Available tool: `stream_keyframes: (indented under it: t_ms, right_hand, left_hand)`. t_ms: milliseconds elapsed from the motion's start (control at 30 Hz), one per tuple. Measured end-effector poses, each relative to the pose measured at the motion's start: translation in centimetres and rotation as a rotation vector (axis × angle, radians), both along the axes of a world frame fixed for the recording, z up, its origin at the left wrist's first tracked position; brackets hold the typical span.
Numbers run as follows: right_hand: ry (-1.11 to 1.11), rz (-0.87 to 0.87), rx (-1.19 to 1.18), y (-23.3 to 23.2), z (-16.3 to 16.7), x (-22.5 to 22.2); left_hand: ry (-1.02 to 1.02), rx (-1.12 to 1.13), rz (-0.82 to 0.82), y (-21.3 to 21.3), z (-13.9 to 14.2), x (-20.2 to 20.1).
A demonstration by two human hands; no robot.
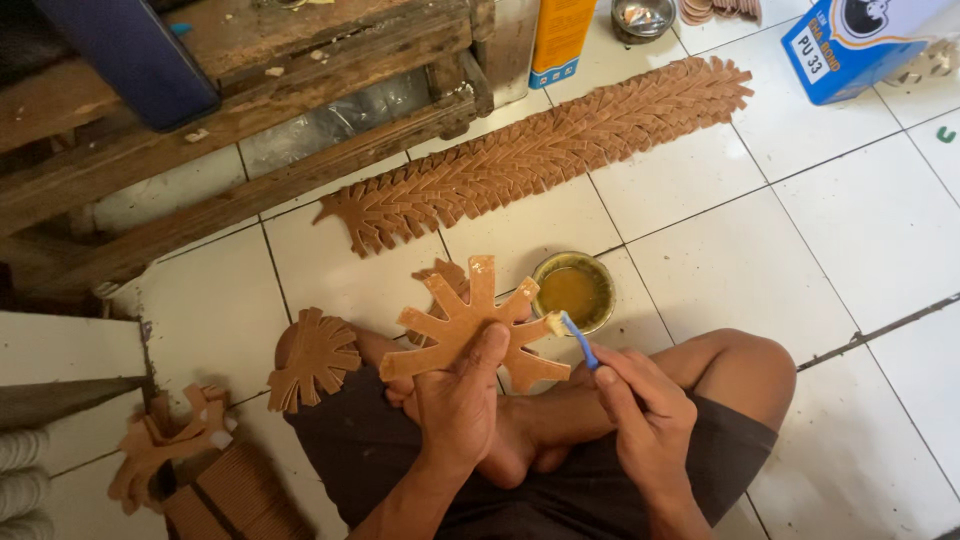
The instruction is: The person sits on the floor and repeatedly applies a yellowish adhesive to the edges of small, star-shaped wooden pieces using a toothbrush. After coating each piece, they place it onto a long, pre-assembled strip of similar pieces on the floor.
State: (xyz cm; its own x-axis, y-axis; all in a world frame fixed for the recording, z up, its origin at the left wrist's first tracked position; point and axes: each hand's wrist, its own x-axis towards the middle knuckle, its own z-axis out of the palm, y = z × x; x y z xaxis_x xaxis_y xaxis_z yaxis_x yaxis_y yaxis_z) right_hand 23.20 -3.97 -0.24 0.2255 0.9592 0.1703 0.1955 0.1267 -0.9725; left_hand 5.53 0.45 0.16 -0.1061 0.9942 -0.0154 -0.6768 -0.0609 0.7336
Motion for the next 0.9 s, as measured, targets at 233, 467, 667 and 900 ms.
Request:
stream_keyframes:
  t_ms: [233,467,667,900]
  right_hand:
    - [-0.129,-0.023,0.031,0.1,0.9,-0.2]
    - [-0.219,-0.031,0.107,0.0,1.2,0.4]
    - [0.431,-0.239,-0.149,1.9,-1.9,1.1]
    - [0.294,-0.101,-0.131,0.4,-4.0,-1.3]
  left_hand:
    - [-0.008,0.011,-0.037,0.2,0.8,-0.3]
    - [-0.002,0.005,-0.048,0.1,1.1,-0.2]
    - [0.001,-0.004,-0.038,0.0,0.9,-0.4]
    - [0.130,-0.120,-0.051,-0.5,-0.2,0.9]
